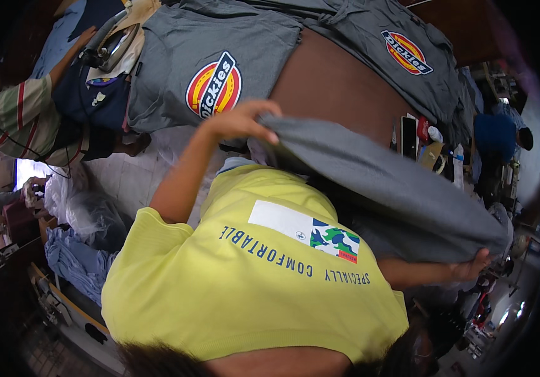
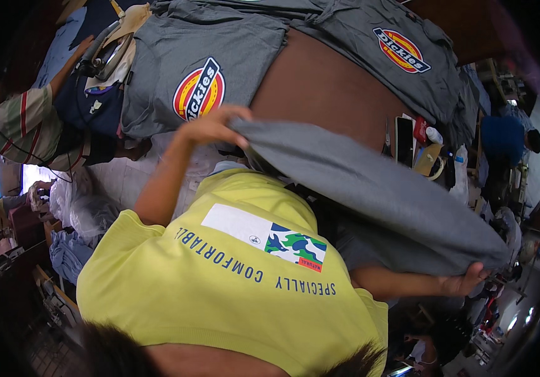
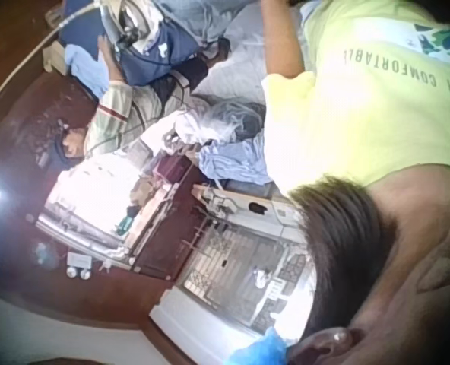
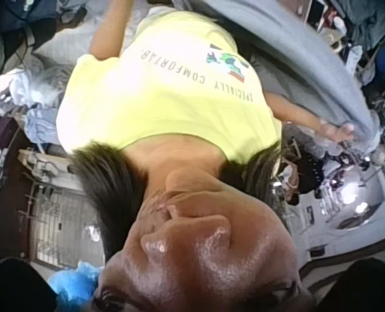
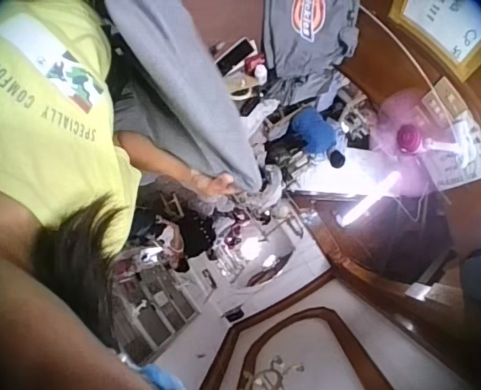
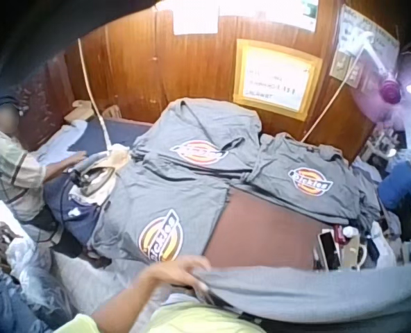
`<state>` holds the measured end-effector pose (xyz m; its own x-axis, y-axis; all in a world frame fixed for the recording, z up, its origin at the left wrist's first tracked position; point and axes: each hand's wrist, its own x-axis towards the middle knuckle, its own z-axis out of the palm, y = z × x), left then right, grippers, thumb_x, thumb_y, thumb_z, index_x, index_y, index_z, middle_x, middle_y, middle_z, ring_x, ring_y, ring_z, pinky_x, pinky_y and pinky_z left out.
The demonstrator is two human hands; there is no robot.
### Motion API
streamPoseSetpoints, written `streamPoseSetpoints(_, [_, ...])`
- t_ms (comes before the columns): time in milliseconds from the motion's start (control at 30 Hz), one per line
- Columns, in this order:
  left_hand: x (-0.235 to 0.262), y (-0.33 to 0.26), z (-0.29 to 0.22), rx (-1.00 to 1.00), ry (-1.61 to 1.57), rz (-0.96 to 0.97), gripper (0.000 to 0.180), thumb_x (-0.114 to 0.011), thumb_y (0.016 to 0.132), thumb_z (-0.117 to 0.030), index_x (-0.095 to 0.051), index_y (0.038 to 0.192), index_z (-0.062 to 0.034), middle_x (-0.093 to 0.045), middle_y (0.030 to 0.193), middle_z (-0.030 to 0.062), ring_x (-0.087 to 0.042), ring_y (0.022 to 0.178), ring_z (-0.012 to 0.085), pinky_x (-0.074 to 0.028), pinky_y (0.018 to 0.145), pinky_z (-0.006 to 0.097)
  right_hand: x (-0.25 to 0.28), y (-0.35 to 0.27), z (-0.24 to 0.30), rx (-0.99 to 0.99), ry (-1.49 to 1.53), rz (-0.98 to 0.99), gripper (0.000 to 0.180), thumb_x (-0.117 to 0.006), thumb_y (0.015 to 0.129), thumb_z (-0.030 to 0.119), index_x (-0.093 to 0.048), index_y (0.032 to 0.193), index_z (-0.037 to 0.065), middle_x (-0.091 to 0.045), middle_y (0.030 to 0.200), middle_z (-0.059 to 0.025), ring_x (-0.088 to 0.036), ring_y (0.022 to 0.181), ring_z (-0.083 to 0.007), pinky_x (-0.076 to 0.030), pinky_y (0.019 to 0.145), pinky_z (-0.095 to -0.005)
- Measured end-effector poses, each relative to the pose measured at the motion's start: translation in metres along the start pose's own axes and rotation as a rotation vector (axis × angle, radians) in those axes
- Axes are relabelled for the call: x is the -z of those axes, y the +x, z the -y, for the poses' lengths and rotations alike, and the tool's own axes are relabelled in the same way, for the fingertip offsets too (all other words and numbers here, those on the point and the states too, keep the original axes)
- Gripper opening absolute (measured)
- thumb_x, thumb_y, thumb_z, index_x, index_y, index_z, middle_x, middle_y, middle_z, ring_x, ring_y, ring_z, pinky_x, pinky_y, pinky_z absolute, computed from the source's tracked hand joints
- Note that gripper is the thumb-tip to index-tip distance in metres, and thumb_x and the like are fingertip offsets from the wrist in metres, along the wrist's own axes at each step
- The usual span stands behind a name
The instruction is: The person folds several grey t-shirts on a wooden workbench, using shears to trim loose threads from one shirt before smoothing and stacking it with others.
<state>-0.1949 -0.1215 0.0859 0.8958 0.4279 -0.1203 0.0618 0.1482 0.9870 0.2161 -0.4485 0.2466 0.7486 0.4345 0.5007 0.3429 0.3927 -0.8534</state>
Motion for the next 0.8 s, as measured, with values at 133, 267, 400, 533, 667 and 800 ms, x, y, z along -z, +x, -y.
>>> streamPoseSetpoints(133, [0.033, -0.048, -0.07, -0.131, 0.828, -0.157, 0.026, -0.07, 0.066, -0.003, -0.057, 0.089, 0.0007, -0.056, 0.081, 0.0083, -0.055, 0.077, 0.0228, -0.042, 0.072, 0.029, 0.025, 0.007, 0.003, -0.149, -0.574, 0.213, 0.037, -0.056, 0.082, 0.001, -0.047, 0.117, -0.006, -0.054, 0.113, -0.0159, -0.054, 0.1, -0.0244, -0.04, 0.091, -0.0351])
streamPoseSetpoints(267, [0.039, -0.078, -0.143, -0.284, 1.0, -0.334, 0.033, -0.059, 0.054, 0.011, -0.057, 0.086, 0.0023, -0.05, 0.076, 0.0103, -0.053, 0.075, 0.0245, -0.041, 0.068, 0.031, 0.013, 0.017, 0.012, -0.176, -0.314, 0.142, 0.037, -0.061, 0.08, 0.003, -0.049, 0.114, -0.006, -0.057, 0.104, -0.0109, -0.053, 0.097, -0.0185, -0.04, 0.086, -0.0299])
streamPoseSetpoints(400, [0.099, -0.042, -0.191, -0.524, 1.0, -0.18, 0.035, -0.062, 0.059, -0.011, -0.06, 0.093, -0.0022, -0.053, 0.088, 0.0105, -0.052, 0.087, 0.0232, -0.038, 0.076, 0.03, -0.041, 0.078, -0.027, -0.307, -0.51, 0.079, 0.041, -0.064, 0.08, 0.013, -0.051, 0.116, 0.001, -0.058, 0.101, -0.0051, -0.053, 0.093, -0.012, -0.04, 0.079, -0.0245])
streamPoseSetpoints(533, [0.111, 0.051, -0.231, -0.411, 0.873, -0.423, 0.014, -0.062, 0.065, 0.004, -0.06, 0.077, -0.0001, -0.055, 0.07, -0.0037, -0.049, 0.068, 0.0073, -0.041, 0.064, 0.022, -0.121, 0.186, -0.119, -0.245, -0.644, 0.185, 0.048, -0.071, 0.074, 0.015, -0.054, 0.115, -0.002, -0.062, 0.085, -0.005, -0.058, 0.074, -0.0103, -0.043, 0.062, -0.0191])
streamPoseSetpoints(667, [0.19, 0.125, -0.184, -0.59, 1.202, -0.921, 0.039, -0.065, 0.067, -0.005, -0.057, 0.105, -0.002, -0.06, 0.098, 0.0128, -0.057, 0.089, 0.0239, -0.045, 0.079, 0.032, -0.185, 0.198, -0.215, 0.436, -0.745, 0.159, 0.047, -0.068, 0.076, 0.027, -0.055, 0.111, -0.001, -0.061, 0.1, -0.0148, -0.058, 0.093, -0.0261, -0.045, 0.08, -0.0331])
streamPoseSetpoints(800, [0.238, 0.111, -0.035, -0.451, 1.629, -1.078, 0.053, -0.066, 0.066, -0.011, -0.05, 0.116, -0.0031, -0.056, 0.102, 0.0176, -0.053, 0.093, 0.0325, -0.044, 0.081, 0.039, -0.192, 0.081, -0.267, 0.484, -0.732, 0.485, 0.036, -0.063, 0.079, 0.027, -0.057, 0.108, 0.008, -0.055, 0.107, -0.0179, -0.047, 0.107, -0.0335, -0.037, 0.091, -0.0371])
